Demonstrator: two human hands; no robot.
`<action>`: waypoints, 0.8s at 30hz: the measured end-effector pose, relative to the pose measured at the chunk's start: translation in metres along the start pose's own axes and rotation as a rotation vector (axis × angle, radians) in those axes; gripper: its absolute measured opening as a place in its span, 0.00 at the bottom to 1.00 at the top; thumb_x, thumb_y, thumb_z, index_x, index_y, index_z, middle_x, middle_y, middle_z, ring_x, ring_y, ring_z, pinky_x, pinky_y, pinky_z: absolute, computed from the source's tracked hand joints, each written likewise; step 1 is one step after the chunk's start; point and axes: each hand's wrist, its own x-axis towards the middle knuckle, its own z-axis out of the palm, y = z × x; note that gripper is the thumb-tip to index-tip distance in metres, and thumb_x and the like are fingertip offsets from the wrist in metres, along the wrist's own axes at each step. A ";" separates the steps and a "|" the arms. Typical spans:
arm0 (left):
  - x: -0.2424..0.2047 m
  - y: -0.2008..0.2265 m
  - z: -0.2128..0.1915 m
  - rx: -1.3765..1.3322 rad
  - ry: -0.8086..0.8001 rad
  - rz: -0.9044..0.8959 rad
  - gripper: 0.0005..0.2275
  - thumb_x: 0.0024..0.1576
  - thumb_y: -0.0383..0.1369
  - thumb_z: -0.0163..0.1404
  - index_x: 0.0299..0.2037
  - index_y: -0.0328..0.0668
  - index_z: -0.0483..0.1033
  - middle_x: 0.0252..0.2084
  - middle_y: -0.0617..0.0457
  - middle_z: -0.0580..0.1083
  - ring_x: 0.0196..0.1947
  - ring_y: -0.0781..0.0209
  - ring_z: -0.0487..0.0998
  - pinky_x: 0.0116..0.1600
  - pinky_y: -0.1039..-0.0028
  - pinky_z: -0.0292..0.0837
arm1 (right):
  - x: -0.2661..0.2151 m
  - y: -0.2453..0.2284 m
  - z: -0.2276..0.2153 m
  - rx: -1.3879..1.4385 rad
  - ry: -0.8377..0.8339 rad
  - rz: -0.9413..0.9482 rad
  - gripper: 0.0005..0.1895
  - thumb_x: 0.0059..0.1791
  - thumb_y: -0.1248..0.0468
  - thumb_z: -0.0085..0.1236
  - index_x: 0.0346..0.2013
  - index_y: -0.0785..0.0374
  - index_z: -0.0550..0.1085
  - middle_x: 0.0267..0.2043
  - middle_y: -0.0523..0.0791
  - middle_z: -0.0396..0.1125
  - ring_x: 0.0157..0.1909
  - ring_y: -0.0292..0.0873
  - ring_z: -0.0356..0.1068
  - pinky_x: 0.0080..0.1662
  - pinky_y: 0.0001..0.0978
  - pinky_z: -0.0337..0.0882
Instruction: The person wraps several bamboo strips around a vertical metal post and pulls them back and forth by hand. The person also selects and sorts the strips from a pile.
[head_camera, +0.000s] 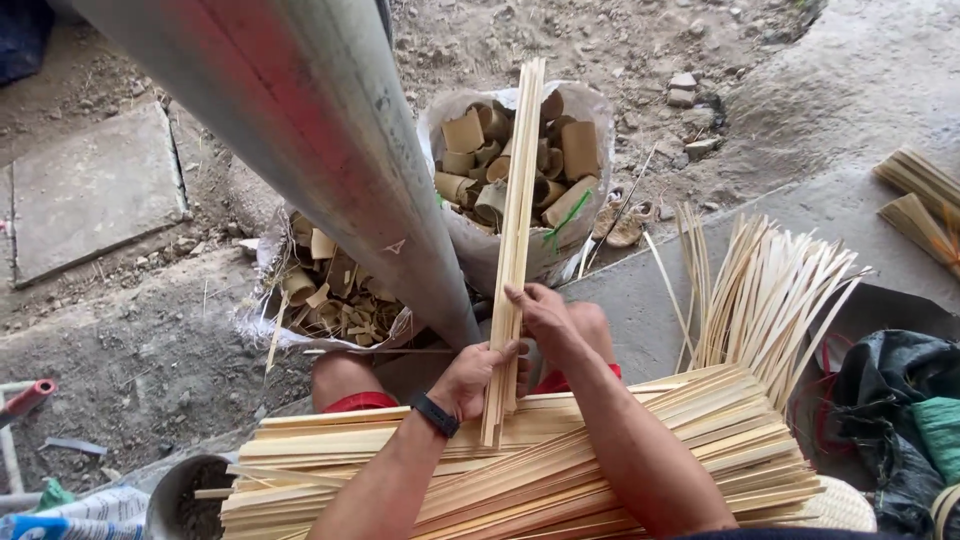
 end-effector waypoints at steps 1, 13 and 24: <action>0.000 -0.001 -0.001 0.054 0.055 0.018 0.12 0.63 0.37 0.53 0.46 0.35 0.74 0.33 0.50 0.76 0.29 0.57 0.78 0.33 0.64 0.77 | 0.001 -0.002 -0.001 0.022 0.040 -0.028 0.20 0.52 0.53 0.61 0.48 0.66 0.75 0.32 0.43 0.71 0.26 0.33 0.66 0.29 0.24 0.68; 0.002 0.003 -0.013 0.072 0.081 0.146 0.11 0.56 0.28 0.60 0.46 0.30 0.77 0.37 0.49 0.79 0.32 0.62 0.81 0.38 0.68 0.82 | 0.003 0.003 -0.025 0.083 -0.038 -0.023 0.16 0.48 0.61 0.70 0.43 0.70 0.78 0.31 0.41 0.71 0.28 0.32 0.63 0.28 0.21 0.65; 0.002 0.011 -0.012 0.068 0.236 0.113 0.10 0.57 0.27 0.56 0.46 0.28 0.77 0.37 0.45 0.80 0.31 0.58 0.82 0.35 0.66 0.83 | -0.011 -0.015 -0.013 0.015 0.012 -0.013 0.16 0.48 0.60 0.64 0.46 0.67 0.79 0.37 0.45 0.76 0.33 0.36 0.72 0.31 0.24 0.73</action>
